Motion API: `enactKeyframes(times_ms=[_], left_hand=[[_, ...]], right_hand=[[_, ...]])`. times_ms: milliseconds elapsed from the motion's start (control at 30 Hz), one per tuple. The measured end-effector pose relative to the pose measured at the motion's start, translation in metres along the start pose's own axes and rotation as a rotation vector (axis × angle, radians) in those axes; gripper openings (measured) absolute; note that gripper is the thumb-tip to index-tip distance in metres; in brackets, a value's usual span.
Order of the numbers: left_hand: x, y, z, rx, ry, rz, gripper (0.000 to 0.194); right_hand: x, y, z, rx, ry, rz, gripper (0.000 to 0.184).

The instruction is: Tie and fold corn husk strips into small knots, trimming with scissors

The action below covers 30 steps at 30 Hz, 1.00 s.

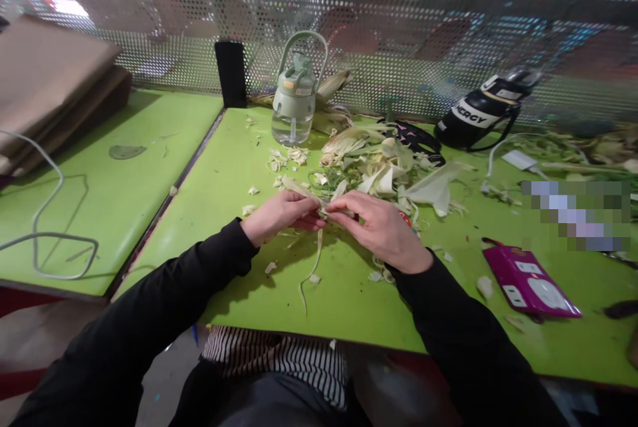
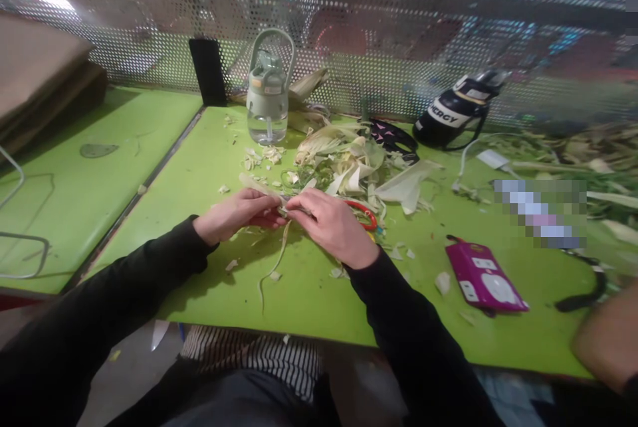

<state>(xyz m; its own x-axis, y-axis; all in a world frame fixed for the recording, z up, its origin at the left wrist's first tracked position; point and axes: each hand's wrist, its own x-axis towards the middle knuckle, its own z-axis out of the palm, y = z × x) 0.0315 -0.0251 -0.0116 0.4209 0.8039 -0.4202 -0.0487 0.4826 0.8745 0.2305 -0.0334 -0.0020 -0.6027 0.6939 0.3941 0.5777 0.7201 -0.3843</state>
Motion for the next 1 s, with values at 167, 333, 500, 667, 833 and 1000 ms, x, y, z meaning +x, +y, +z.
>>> enactKeyframes(times_ms=[167, 333, 500, 667, 833, 1000], left_hand=[[-0.003, -0.001, -0.006, 0.243, -0.086, 0.208, 0.013], [-0.005, -0.001, -0.007, 0.289, -0.139, 0.245, 0.012], [-0.001, -0.005, -0.005, 0.221, -0.122, 0.194, 0.011], [0.001, -0.008, -0.004, 0.352, -0.071, 0.256, 0.011], [0.001, -0.01, 0.0, 0.309, -0.056, 0.257, 0.005], [-0.001, -0.01, 0.001, 0.339, 0.073, 0.293, 0.015]], right_hand=[[0.001, -0.002, 0.001, -0.004, 0.028, 0.051, 0.009], [0.0, -0.004, 0.0, 0.017, 0.026, 0.066, 0.009], [0.0, -0.002, 0.0, 0.03, -0.026, 0.013, 0.008], [0.0, -0.004, 0.006, 0.006, 0.025, 0.125, 0.008], [0.001, -0.008, 0.012, 0.01, 0.091, 0.247, 0.007], [0.001, -0.008, 0.01, 0.151, 0.075, 0.278, 0.006]])
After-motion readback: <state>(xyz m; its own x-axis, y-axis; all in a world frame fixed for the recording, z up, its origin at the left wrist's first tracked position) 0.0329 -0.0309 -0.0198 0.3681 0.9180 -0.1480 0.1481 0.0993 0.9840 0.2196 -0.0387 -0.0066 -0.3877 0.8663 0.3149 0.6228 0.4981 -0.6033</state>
